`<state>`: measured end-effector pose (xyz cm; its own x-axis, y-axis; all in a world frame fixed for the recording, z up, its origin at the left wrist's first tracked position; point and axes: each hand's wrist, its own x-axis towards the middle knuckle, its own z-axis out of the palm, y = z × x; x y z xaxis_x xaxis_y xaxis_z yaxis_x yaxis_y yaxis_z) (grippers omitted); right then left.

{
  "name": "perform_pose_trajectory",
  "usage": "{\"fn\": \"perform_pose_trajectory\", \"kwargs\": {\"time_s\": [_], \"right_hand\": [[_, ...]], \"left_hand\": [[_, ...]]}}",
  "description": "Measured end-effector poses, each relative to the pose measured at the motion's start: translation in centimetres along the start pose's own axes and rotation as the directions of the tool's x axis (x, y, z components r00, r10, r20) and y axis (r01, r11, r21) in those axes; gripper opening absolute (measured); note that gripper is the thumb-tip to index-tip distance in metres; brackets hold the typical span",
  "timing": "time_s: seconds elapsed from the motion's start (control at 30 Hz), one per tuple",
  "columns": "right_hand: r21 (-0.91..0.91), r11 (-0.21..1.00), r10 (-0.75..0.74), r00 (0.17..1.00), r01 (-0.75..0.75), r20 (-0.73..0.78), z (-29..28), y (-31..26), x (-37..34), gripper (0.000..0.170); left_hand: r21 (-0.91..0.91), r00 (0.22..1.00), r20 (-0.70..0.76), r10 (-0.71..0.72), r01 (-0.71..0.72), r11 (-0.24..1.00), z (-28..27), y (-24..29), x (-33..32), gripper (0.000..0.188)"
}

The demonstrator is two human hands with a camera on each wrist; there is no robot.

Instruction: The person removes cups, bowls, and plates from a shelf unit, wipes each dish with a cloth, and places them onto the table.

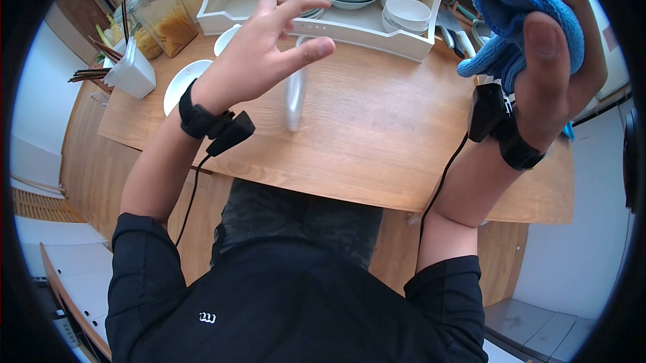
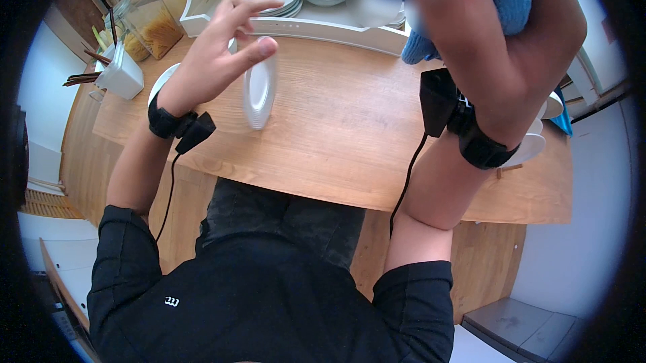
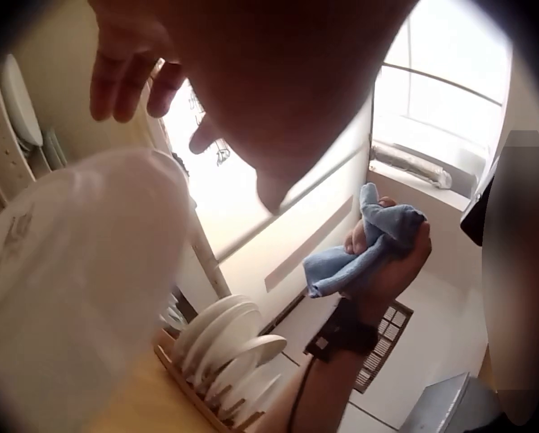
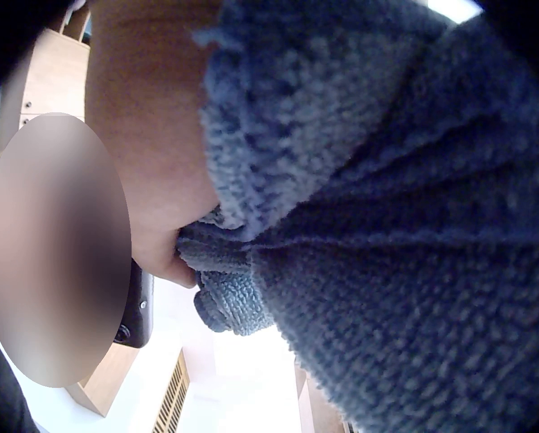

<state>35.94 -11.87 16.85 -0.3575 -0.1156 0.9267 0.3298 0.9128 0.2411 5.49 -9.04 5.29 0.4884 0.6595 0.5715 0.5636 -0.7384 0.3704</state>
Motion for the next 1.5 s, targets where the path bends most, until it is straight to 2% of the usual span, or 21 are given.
{"fn": "perform_pose_trajectory", "kwargs": {"time_s": [0.03,0.07,0.13,0.17,0.23,0.27,0.33,0.37,0.43,0.47,0.53,0.63,0.67,0.7,0.77,0.83,0.9,1.17,1.37,1.43,1.5], "right_hand": [[0.012,0.999,-0.037,0.999,0.036,0.033,-0.1,0.1,0.1,0.064],[0.011,0.999,-0.033,0.999,0.032,0.03,0.0,-0.1,0.1,0.064],[0.139,0.987,0.077,0.997,-0.075,-0.013,0.4,-1.0,0.2,0.065],[0.137,0.987,0.081,0.997,-0.078,-0.015,0.5,-1.2,0.1,0.065],[0.141,0.986,0.101,0.994,-0.093,-0.043,0.6,-1.4,0.0,0.067],[0.141,0.986,0.101,0.994,-0.094,-0.042,0.8,-1.3,0.1,0.067],[0.009,0.997,-0.07,0.997,0.07,-0.036,1.1,-1.0,0.3,0.068],[0.01,0.998,-0.07,0.997,0.07,-0.036,0.4,-0.8,0.4,0.068],[0.093,0.967,0.224,0.968,-0.235,0.114,-1.0,-0.3,0.5,0.07],[0.097,0.967,0.225,0.968,-0.236,0.112,-0.6,0.0,0.1,0.07],[0.049,0.998,-0.032,0.995,0.037,-0.099,1.1,0.4,-0.4,0.072],[0.113,0.991,0.076,0.996,-0.071,-0.046,1.3,-1.3,0.6,0.071],[0.061,0.987,0.147,0.987,-0.151,0.059,-2.0,0.0,-0.9,0.049],[0.078,0.986,0.142,0.989,-0.146,0.052,-1.4,0.1,-0.6,0.049],[-0.109,0.992,-0.044,0.992,0.057,0.118,-0.4,-0.1,0.5,0.07],[-0.087,0.996,0.008,0.99,0.004,0.138,-1.0,-1.1,0.6,0.063],[-0.056,0.977,0.213,0.952,-0.206,0.219,-2.2,-0.9,-0.5,0.056],[-0.05,0.971,0.24,0.935,-0.235,0.262,-0.9,-1.6,-0.6,0.053],[-0.044,0.981,0.195,0.937,-0.19,0.291,-0.1,-1.3,0.0,0.049],[-0.065,0.98,0.201,0.934,-0.19,0.296,0.2,-1.6,0.0,0.047],[-0.054,0.974,0.224,0.927,-0.219,0.3,0.2,-1.9,-0.1,0.047]], "left_hand": [[0.107,0.957,-0.174,0.23,-0.214,0.971,0.5,-0.3,0.0,0.048],[0.107,0.958,-0.169,0.23,-0.214,0.971,0.7,-0.4,-0.2,0.048],[0.305,0.852,0.006,0.523,-0.5,0.811,1.0,0.3,-0.2,0.047],[0.302,0.851,0.009,0.524,-0.502,0.81,1.3,0.0,-0.6,0.047],[0.115,0.927,0.096,0.362,-0.372,0.921,2.9,-1.1,-2.0,0.035],[0.21,0.893,0.117,0.435,-0.45,0.868,3.5,-1.8,-2.2,0.039],[0.225,0.895,0.076,0.439,-0.445,0.867,4.0,-2.3,-1.9,0.039],[0.242,0.895,0.034,0.444,-0.438,0.866,4.1,-2.4,-1.8,0.04],[0.207,0.914,0.024,0.405,-0.401,0.892,3.7,-2.3,-1.5,0.038],[0.207,0.924,0.011,0.383,-0.377,0.903,3.6,-2.2,-1.6,0.038],[0.211,0.935,-0.003,0.355,-0.347,0.914,3.5,-1.8,-2.0,0.038],[0.283,0.928,0.05,0.37,-0.368,0.886,2.9,-1.0,-3.3,0.038],[0.247,0.924,0.085,0.372,-0.381,0.891,2.8,-0.7,-3.9,0.038],[0.209,0.919,0.118,0.377,-0.394,0.895,2.8,-0.4,-4.6,0.039],[0.187,0.925,0.192,0.328,-0.363,0.913,3.0,-0.2,-6.1,0.04],[0.175,0.926,0.25,0.283,-0.33,0.928,2.9,-0.1,-7.4,0.039],[0.181,0.932,0.261,0.251,-0.303,0.936,3.1,-0.3,-8.3,0.04],[0.212,0.942,0.295,0.158,-0.225,0.951,2.6,-1.1,-10.6,0.037],[0.117,0.938,0.345,-0.04,-0.001,0.993,-0.9,-0.7,-12.1,0.023],[0.029,0.954,0.184,-0.236,0.235,0.972,-4.8,-0.6,-11.8,0.031],[0.144,0.928,-0.107,-0.357,0.369,0.918,-7.6,-5.1,-12.5,0.038]]}}
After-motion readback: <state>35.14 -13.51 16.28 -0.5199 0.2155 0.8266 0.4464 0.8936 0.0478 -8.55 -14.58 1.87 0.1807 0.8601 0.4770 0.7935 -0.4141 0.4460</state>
